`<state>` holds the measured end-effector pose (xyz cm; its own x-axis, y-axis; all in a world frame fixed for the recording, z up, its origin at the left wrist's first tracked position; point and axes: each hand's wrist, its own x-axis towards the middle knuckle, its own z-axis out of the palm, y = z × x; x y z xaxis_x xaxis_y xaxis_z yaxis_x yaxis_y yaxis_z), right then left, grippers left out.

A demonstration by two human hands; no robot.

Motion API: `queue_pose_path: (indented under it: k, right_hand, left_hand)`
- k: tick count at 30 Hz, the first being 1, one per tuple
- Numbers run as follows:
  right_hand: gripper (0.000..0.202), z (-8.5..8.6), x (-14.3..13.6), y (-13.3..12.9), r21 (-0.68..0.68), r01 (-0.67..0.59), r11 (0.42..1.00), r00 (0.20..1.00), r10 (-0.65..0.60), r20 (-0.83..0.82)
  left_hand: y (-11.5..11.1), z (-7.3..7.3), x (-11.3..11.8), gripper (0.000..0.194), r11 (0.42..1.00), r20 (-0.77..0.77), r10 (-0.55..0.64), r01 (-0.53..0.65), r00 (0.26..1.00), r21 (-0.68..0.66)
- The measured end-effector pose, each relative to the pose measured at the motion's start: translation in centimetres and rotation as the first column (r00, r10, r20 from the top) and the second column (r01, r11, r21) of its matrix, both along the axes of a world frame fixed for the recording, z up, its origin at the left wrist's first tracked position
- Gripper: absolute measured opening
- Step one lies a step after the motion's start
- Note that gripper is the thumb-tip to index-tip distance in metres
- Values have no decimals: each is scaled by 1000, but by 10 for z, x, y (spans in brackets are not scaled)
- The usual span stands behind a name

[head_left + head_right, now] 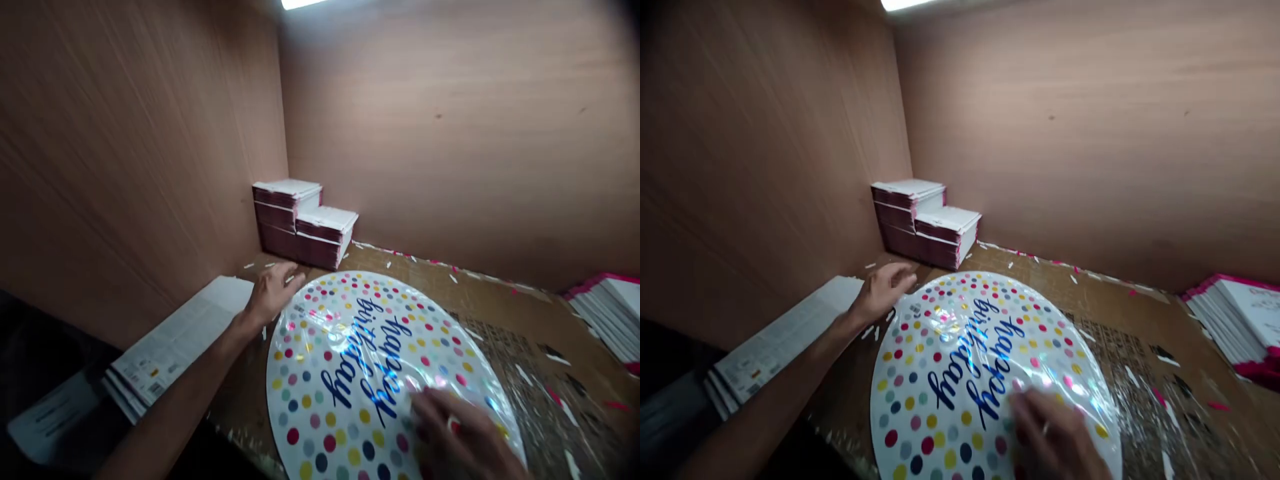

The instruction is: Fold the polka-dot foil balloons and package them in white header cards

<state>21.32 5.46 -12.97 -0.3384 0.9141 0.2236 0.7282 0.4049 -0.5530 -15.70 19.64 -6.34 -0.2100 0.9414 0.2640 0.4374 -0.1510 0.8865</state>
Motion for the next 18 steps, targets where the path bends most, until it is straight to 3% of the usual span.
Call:
queue_pose_path:
  k: [2,3,4,6,8,10,11,13,14,16,18]
  right_hand:
    - [46,-11,36,29,55,266,962,961,-269,61]
    - [53,-16,54,42,171,466,868,851,-493,183]
    - [58,-20,70,54,226,536,814,747,-581,324]
    - [57,-25,91,73,274,567,777,584,-614,531]
    - [53,-21,88,85,292,581,760,483,-610,627]
    - [48,-11,53,89,341,563,753,479,-633,609]
    - [44,-4,23,89,355,521,776,533,-621,575]
    - [42,12,-53,85,283,299,911,763,-406,503]
    - [40,19,-94,84,210,196,958,833,-275,480]
    - [37,30,-172,84,71,66,995,859,-93,504]
    - [34,36,-230,90,-26,53,998,811,-28,584]
  left_hand:
    - [-52,-40,10,31,995,-402,-63,88,913,45]
    - [-76,-56,15,38,994,-540,-62,100,840,42]
    - [-97,-70,21,47,996,-634,-52,88,772,25]
    - [-129,-90,33,66,998,-748,-51,52,662,-22]
    - [-149,-100,46,75,997,-802,-71,29,593,-67]
    - [-158,-101,58,74,995,-819,-86,6,567,-100]
    - [-160,-100,63,73,993,-821,-90,-9,564,-114]
    - [-160,-96,73,71,990,-818,-89,-41,568,-136]
    - [-158,-95,79,71,988,-817,-92,-48,570,-146]
    - [-155,-93,89,69,985,-815,-115,-42,568,-168]
    - [-153,-93,96,65,982,-815,-150,-11,559,-188]
